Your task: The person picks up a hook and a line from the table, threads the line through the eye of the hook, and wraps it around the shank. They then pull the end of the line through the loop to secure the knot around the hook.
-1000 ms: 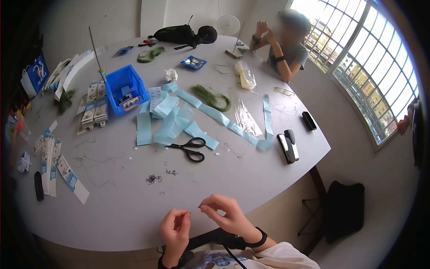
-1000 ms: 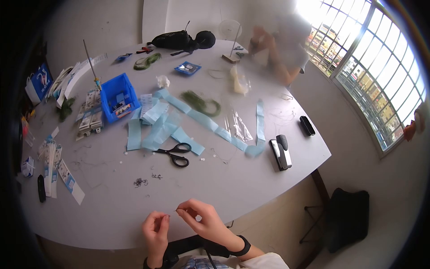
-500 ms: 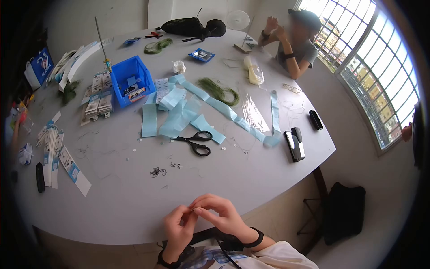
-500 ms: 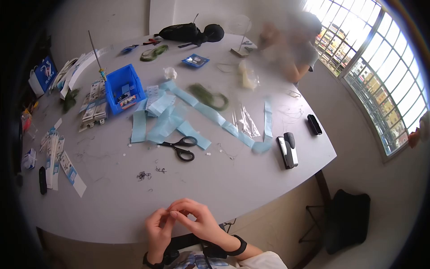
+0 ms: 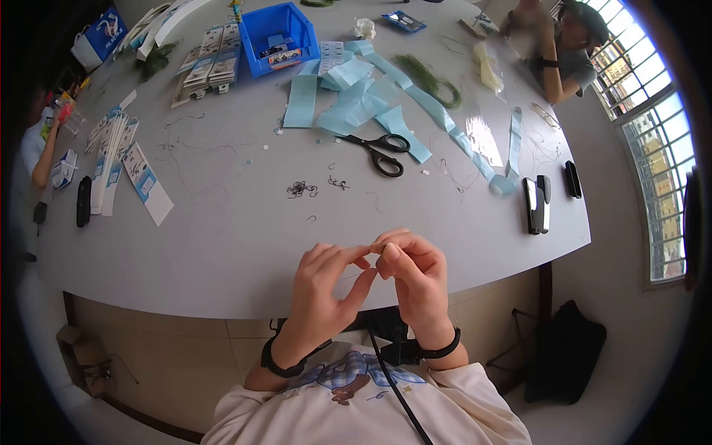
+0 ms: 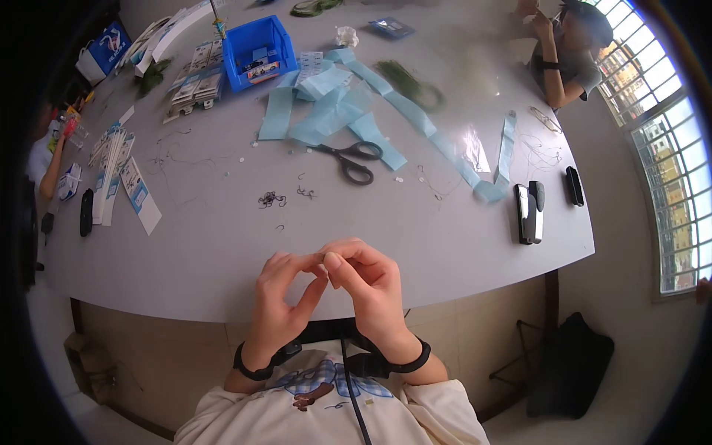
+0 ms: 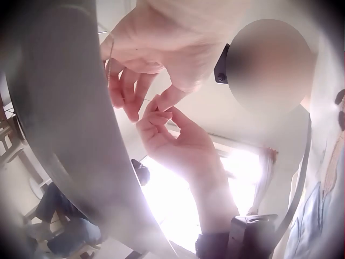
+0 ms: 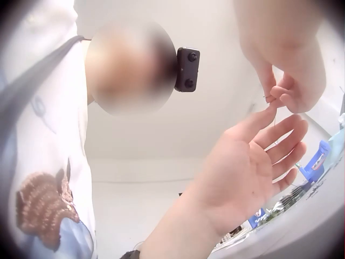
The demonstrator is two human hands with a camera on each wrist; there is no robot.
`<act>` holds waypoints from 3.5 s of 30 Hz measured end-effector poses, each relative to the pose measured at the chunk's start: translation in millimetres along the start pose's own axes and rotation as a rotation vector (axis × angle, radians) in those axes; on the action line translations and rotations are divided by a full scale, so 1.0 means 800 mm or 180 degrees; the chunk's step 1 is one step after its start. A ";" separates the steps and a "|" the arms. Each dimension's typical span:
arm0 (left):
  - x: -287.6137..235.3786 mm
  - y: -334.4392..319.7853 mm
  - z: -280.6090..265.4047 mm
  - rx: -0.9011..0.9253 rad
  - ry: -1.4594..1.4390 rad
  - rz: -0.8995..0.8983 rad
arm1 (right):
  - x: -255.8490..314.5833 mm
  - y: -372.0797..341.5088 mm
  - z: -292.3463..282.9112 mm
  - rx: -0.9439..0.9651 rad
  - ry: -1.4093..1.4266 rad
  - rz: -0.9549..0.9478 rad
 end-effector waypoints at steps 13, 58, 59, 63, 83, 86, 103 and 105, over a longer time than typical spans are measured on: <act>-0.003 0.013 0.008 0.0131 -0.0766 -0.0413 | 0.007 -0.004 -0.007 -0.0016 0.0065 -0.0099; 0.046 -0.032 0.010 -0.0419 -0.0831 -0.0742 | 0.146 0.032 -0.101 -0.0752 -0.4026 -0.1013; 0.046 -0.033 0.011 -0.0403 -0.0840 -0.0740 | 0.156 0.054 -0.115 -0.0723 -0.4207 -0.1102; 0.045 -0.031 0.011 -0.0440 -0.0910 -0.0729 | 0.158 0.157 -0.187 -0.0911 -0.4457 -0.0467; 0.041 -0.031 0.014 -0.0313 -0.0736 -0.0637 | 0.127 0.249 -0.268 -0.1480 -0.4223 0.0502; 0.040 -0.029 0.013 -0.0320 -0.0725 -0.0601 | 0.134 0.237 -0.255 -0.1510 -0.3891 0.0655; 0.037 -0.031 0.016 -0.0245 -0.0508 -0.0641 | 0.172 0.158 -0.235 -0.1368 -0.2535 -0.0620; 0.036 -0.032 0.017 -0.0208 -0.0507 -0.0668 | 0.158 0.167 -0.248 -0.1313 -0.2482 -0.0240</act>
Point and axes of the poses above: each hand's wrist, its own y-axis towards the middle knuckle, its own z-axis out of the palm, x = y × z, the point moved 3 cm from there along y, towards the middle knuckle, and after that the axes turned 4 degrees about -x, right-handed, at the moved point
